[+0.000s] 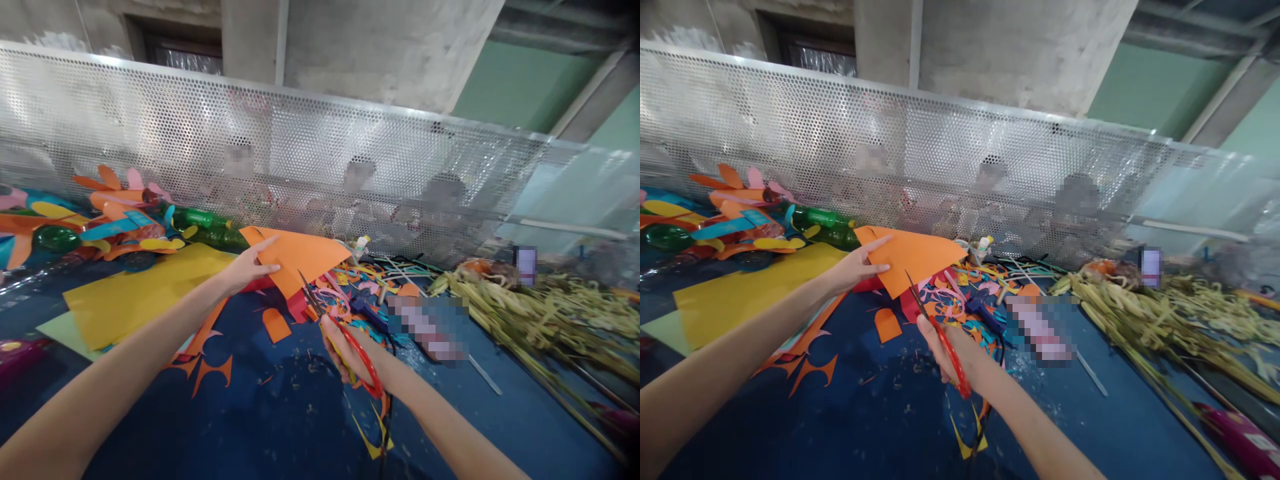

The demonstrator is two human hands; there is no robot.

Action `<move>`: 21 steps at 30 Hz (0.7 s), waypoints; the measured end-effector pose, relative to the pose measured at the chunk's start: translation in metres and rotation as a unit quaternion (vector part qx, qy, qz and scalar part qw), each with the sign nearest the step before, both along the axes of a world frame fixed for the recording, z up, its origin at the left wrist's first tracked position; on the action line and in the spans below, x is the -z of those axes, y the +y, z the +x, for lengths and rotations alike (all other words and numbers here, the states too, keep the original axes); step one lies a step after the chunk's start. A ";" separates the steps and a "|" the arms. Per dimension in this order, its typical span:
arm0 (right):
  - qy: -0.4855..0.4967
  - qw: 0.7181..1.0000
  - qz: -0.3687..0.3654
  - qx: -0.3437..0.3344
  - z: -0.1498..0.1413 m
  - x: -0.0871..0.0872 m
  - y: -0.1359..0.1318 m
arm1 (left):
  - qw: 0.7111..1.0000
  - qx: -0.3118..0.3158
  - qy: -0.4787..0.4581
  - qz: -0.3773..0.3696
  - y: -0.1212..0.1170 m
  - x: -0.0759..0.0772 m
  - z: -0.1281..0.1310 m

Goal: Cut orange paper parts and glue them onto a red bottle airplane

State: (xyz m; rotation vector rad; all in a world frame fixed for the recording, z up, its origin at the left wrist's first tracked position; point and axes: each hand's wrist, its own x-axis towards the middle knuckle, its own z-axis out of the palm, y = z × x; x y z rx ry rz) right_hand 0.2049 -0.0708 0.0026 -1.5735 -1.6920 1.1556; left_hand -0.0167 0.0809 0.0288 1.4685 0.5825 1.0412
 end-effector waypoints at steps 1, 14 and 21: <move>0.000 1.000 0.003 -0.007 -0.001 -0.004 -0.001 | 1.000 0.007 0.005 0.005 -0.002 0.000 0.001; 0.027 0.999 0.016 -0.009 0.004 0.015 0.004 | 0.999 0.040 -0.011 0.005 -0.012 -0.003 0.009; 0.009 0.999 0.040 -0.026 0.002 0.006 0.001 | 0.999 0.032 0.007 0.026 -0.014 -0.002 0.011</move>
